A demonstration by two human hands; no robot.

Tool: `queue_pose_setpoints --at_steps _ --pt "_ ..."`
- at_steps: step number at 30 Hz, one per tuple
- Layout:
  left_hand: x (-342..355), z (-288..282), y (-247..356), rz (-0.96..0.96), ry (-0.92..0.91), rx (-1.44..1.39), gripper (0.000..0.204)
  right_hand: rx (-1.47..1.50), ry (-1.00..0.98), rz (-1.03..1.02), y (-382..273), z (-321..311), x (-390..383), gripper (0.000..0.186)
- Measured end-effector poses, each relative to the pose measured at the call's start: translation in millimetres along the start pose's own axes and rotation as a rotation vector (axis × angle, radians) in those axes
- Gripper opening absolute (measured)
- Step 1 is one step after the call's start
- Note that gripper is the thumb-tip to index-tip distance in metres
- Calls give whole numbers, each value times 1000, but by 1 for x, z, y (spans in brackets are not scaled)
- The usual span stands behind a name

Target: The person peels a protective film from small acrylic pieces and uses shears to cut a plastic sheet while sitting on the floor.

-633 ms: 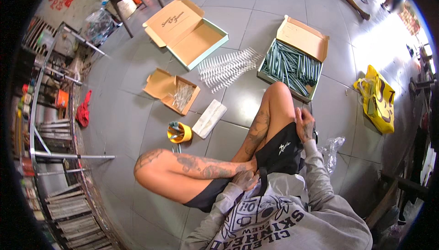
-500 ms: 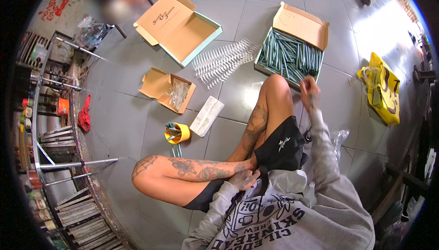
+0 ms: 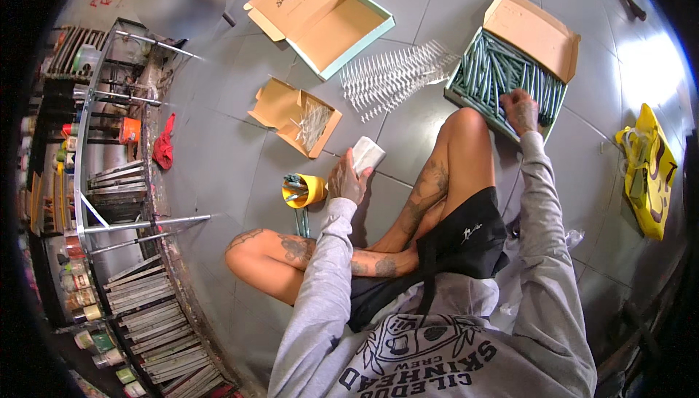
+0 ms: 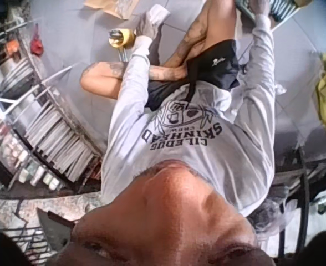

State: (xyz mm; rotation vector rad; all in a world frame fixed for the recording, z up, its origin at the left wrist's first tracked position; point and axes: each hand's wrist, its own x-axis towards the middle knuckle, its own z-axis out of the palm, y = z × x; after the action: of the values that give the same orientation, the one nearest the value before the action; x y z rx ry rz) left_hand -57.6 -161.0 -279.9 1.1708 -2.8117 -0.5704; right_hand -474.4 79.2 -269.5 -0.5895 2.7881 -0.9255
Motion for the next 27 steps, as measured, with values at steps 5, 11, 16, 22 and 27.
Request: queue_pose_setpoints --at_steps 5,11,16,22,27 --pt "-49 6 6 -8 -27 -32 78 717 -25 -2 -108 -45 -76 101" --pt "-54 5 20 -23 45 -38 78 1046 -498 -101 -165 55 -153 85" --pt "-62 6 29 4 151 -32 70 386 -344 -173 -154 160 -187 83" --pt "-61 18 28 -291 128 -140 76 73 -485 -97 -168 146 -180 91" --pt "-75 39 -18 -403 64 -57 112 360 345 -321 -120 5 -199 34"
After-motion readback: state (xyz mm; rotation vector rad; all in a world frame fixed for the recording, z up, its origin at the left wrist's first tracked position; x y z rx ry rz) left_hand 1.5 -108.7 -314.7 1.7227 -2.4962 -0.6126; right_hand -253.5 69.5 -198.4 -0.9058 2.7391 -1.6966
